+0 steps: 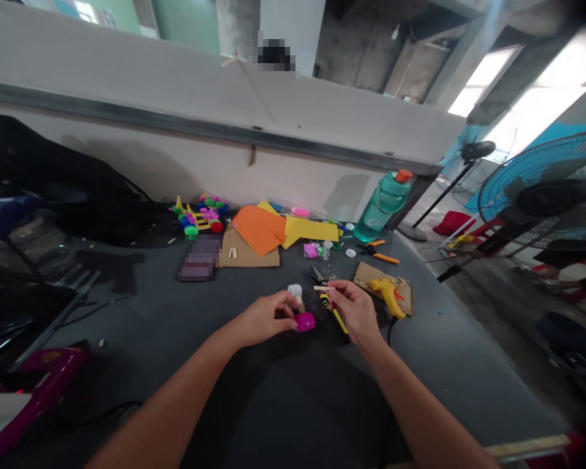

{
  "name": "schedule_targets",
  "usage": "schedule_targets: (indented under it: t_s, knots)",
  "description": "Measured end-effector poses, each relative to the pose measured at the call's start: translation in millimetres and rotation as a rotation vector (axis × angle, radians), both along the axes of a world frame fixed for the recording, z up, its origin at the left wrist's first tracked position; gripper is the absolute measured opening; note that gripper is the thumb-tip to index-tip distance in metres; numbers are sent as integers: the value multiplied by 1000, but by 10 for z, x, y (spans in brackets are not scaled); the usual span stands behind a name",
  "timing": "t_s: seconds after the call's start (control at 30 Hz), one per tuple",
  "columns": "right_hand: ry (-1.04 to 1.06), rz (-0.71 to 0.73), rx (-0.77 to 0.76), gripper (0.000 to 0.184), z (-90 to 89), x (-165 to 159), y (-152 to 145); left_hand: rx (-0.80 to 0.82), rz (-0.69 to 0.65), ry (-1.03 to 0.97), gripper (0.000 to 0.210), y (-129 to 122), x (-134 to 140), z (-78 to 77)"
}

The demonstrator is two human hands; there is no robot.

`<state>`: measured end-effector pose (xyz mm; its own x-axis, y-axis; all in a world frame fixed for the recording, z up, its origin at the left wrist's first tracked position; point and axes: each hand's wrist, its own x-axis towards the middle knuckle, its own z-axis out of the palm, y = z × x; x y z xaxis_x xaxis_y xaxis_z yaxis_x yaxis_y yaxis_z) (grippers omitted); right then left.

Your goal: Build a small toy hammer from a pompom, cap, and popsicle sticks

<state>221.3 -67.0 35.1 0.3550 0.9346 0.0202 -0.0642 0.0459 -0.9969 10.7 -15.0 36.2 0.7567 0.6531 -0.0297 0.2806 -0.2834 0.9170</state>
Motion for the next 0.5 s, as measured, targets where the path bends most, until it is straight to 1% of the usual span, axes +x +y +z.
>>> schedule_targets:
  t_s: [0.03,0.07,0.1,0.17,0.2,0.23,0.27,0.33,0.43,0.5]
  knots:
    - [1,0,-1,24,2,-1,-2,-1,17,4,16,11,0,-8]
    - [6,1,-1,24,4,-1,-3,35,66,26,13,30,-6,-20]
    - [11,2,0,25,5,-2,-5,103,140,52,15,58,-16,-35]
    - [11,6,-1,25,9,-6,-8,294,318,66,12,122,-42,-76]
    - [10,7,-2,24,11,-10,-9,379,378,42,15,152,-53,-99]
    - [11,10,-2,24,14,-14,-11,437,401,11,25,175,-59,-123]
    - [15,13,-2,23,17,-19,-12,475,399,-13,35,190,-59,-146]
    - [29,21,-1,21,21,-32,-17,514,328,-17,50,195,-34,-186]
    - [38,29,0,21,21,-52,-24,549,199,24,61,178,44,-234]
    - [36,29,1,21,18,-62,-27,568,144,38,63,179,95,-260]
